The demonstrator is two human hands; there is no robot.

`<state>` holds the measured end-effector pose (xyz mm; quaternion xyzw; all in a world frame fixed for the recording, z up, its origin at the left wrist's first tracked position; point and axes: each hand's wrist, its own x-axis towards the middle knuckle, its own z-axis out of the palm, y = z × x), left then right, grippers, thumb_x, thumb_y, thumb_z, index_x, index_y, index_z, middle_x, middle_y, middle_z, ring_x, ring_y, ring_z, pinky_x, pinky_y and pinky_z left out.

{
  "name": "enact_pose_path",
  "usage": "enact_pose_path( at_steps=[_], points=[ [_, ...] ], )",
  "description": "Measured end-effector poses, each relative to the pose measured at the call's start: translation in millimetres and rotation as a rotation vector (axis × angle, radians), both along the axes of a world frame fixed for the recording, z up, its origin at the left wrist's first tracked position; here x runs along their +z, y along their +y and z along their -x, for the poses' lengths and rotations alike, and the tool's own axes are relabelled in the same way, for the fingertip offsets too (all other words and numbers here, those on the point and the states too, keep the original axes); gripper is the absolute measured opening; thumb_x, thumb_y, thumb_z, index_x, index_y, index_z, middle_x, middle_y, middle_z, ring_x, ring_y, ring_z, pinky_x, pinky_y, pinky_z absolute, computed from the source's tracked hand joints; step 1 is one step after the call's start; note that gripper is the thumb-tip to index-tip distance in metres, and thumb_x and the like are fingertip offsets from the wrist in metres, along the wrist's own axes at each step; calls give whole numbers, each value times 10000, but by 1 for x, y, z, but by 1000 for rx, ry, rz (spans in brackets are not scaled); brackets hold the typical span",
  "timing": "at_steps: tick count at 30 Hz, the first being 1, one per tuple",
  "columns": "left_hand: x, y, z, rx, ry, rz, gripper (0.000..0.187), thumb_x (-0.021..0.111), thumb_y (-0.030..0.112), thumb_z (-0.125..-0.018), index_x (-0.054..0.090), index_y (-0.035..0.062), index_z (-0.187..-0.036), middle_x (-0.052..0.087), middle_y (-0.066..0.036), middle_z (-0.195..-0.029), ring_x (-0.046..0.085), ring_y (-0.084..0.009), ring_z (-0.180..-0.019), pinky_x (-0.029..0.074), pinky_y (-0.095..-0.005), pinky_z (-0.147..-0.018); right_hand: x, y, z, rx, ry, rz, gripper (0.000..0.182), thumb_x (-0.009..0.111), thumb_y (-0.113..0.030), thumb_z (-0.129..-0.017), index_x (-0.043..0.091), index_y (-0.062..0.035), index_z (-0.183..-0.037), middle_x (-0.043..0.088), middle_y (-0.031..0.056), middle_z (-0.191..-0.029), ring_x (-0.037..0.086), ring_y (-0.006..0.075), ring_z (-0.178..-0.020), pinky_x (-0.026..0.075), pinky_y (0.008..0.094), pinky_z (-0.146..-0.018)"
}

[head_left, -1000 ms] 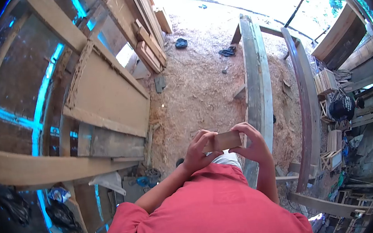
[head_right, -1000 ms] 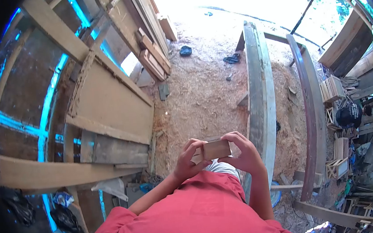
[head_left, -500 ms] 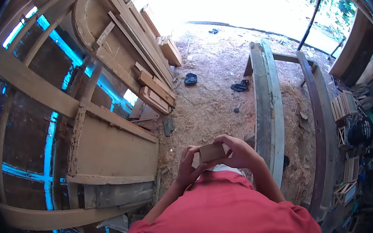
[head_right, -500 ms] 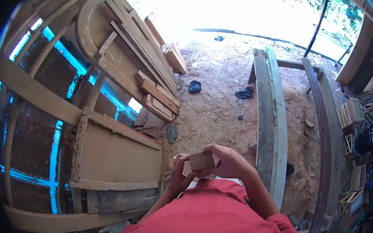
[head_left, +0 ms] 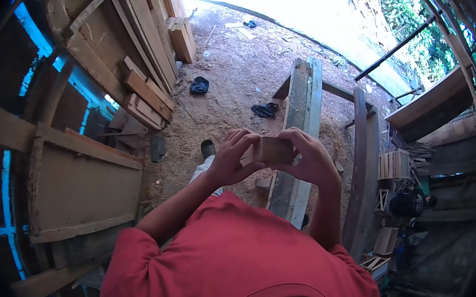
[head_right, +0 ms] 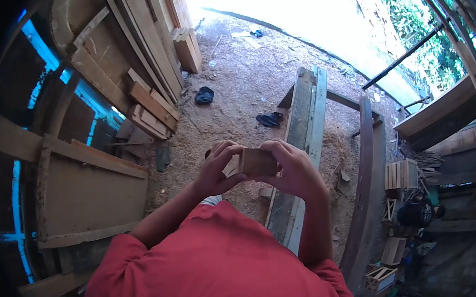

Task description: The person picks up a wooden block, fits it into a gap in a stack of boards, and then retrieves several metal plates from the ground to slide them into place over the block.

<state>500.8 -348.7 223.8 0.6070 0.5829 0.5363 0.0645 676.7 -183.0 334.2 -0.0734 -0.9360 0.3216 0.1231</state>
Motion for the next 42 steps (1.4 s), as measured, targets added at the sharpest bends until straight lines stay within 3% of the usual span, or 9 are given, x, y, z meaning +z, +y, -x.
enact_pose_path(
  at_steps=[8, 18, 22, 23, 29, 32, 34, 37, 42],
  points=[
    [-52, 172, 113, -95, -72, -18, 608, 838, 426, -868, 602, 48, -1282, 629, -169, -1181, 601, -391, -1127, 440, -501, -1019, -21, 148, 118, -87, -157, -5, 675, 927, -159, -728, 637, -59, -1329, 688, 135, -1149, 713, 371, -1018, 573, 440, -847],
    [-56, 309, 266, -88, -64, 160, 663, 860, 429, -848, 572, 80, -1332, 622, -160, -1238, 595, -393, -1203, 447, -513, -1060, -32, 296, 274, -57, -189, -92, 650, 912, -148, -711, 646, -51, -1296, 680, 139, -1133, 697, 366, -1016, 564, 446, -831],
    [-67, 334, 327, -108, -210, 299, 962, 879, 434, -849, 397, 107, -1616, 606, -176, -1381, 581, -371, -1304, 435, -492, -1134, -42, 354, 328, 10, -252, -46, 631, 905, -118, -701, 655, -73, -1279, 682, 117, -1140, 686, 370, -1056, 561, 456, -869],
    [-76, 337, 341, -40, -200, 467, 1103, 894, 437, -839, 270, 114, -1689, 581, -189, -1460, 561, -362, -1359, 433, -487, -1160, -48, 373, 344, 32, -255, -48, 631, 905, -118, -701, 655, -73, -1279, 682, 117, -1140, 686, 370, -1056, 561, 456, -869],
    [-176, 322, 392, 430, -89, 1175, 812, 894, 343, -834, 520, 95, -1511, 573, -200, -1441, 600, -398, -1289, 505, -489, -1076, -89, 469, 420, 203, -244, -21, 571, 861, -68, -726, 681, -86, -1268, 696, 104, -1172, 695, 372, -1073, 568, 455, -894],
    [-211, 314, 399, 575, -85, 1203, 690, 847, 312, -885, 550, 113, -1475, 651, -176, -1323, 641, -375, -1220, 516, -478, -1050, -103, 506, 452, 286, -204, -58, 573, 863, -78, -733, 679, -99, -1275, 698, 100, -1162, 695, 375, -1072, 566, 464, -889],
    [-250, 309, 410, 776, -488, 1203, 584, 789, 242, -932, 568, 109, -1457, 714, -138, -1172, 686, -344, -1117, 544, -484, -970, -108, 545, 486, 378, -191, -72, 589, 883, -84, -721, 681, -96, -1274, 701, 98, -1170, 703, 357, -1068, 570, 450, -884],
    [-257, 320, 408, 1082, -544, 1007, 528, 713, 213, -987, 559, 88, -1477, 746, -114, -1082, 712, -328, -1031, 556, -494, -906, -119, 582, 534, 492, -188, -79, 600, 906, -98, -715, 686, -96, -1273, 703, 95, -1178, 712, 337, -1062, 576, 437, -877],
    [-287, 325, 430, 1248, -675, 982, 623, 704, 333, -995, 520, 75, -1531, 739, -150, -1175, 711, -350, -1083, 555, -484, -951, -132, 615, 640, 732, -219, -131, 581, 901, -132, -728, 681, -149, -1266, 712, 55, -1156, 716, 329, -1060, 580, 455, -890]
  ],
)
